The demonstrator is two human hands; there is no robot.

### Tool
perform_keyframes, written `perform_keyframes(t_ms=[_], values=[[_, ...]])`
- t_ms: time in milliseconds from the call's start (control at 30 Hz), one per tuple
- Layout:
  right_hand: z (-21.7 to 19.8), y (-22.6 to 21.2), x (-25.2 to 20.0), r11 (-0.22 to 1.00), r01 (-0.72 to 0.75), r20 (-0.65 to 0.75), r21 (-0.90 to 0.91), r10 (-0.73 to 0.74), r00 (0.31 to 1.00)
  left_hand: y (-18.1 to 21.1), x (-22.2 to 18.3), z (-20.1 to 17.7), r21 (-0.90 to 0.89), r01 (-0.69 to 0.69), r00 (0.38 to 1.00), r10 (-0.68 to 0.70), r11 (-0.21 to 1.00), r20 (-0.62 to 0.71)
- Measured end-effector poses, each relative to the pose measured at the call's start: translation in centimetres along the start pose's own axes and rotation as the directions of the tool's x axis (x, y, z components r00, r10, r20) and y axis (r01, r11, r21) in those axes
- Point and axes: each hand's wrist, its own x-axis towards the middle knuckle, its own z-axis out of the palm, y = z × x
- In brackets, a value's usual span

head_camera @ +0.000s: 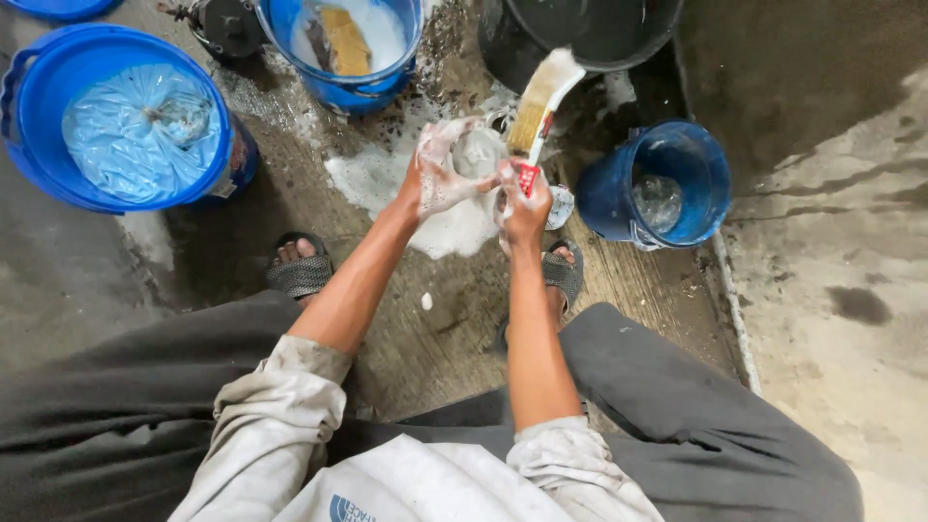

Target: Scrubbing a metal starter casing with a brush and soapy water to remove dirt and grease.

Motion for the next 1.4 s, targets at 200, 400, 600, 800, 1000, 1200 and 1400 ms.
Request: perform_keyframes(t_ms=[200,400,600,800,1000,1200,1400], values=[[0.5,-12.0,-1.5,0.945,0.087,-0.059,0.315,-0.072,0.996,9.3,0.5,-5.0,-0.33,-0.294,0.954,0.296,0.897,-0.045],[-0.2,-18.9,-5.3,0.922,0.093,0.054,0.375,-0.122,0.991,14.5,-0.9,-8.3,-0.464,-0.194,0.97,0.24,0.864,0.041],[-0.1,-22.0,-7.6,0.889,0.181,0.07,0.42,-0.231,0.971,15.6,-1.2,-9.1,-0.427,-0.251,0.961,0.277,0.869,-0.002],[-1.0,-22.5,-7.8,0.857,0.185,0.1,0.481,-0.264,0.959,18.8,-2.3,-9.9,-0.541,-0.193,0.97,0.242,0.819,0.02],[-1.4,-23.1,-7.9,0.825,0.174,0.137,0.538,-0.289,0.947,18.8,-2.3,-9.6,-0.775,-0.024,0.982,0.16,0.632,0.1],[-1.4,-22.3,-7.4,0.834,0.197,0.125,0.515,-0.301,0.946,19.6,-2.9,-9.8,-0.713,-0.061,0.97,0.209,0.699,0.122],[-1.3,-21.8,-6.9,0.833,0.181,0.135,0.523,-0.29,0.947,17.9,-1.8,-10.1,-0.565,-0.235,0.917,0.372,0.791,0.14]])
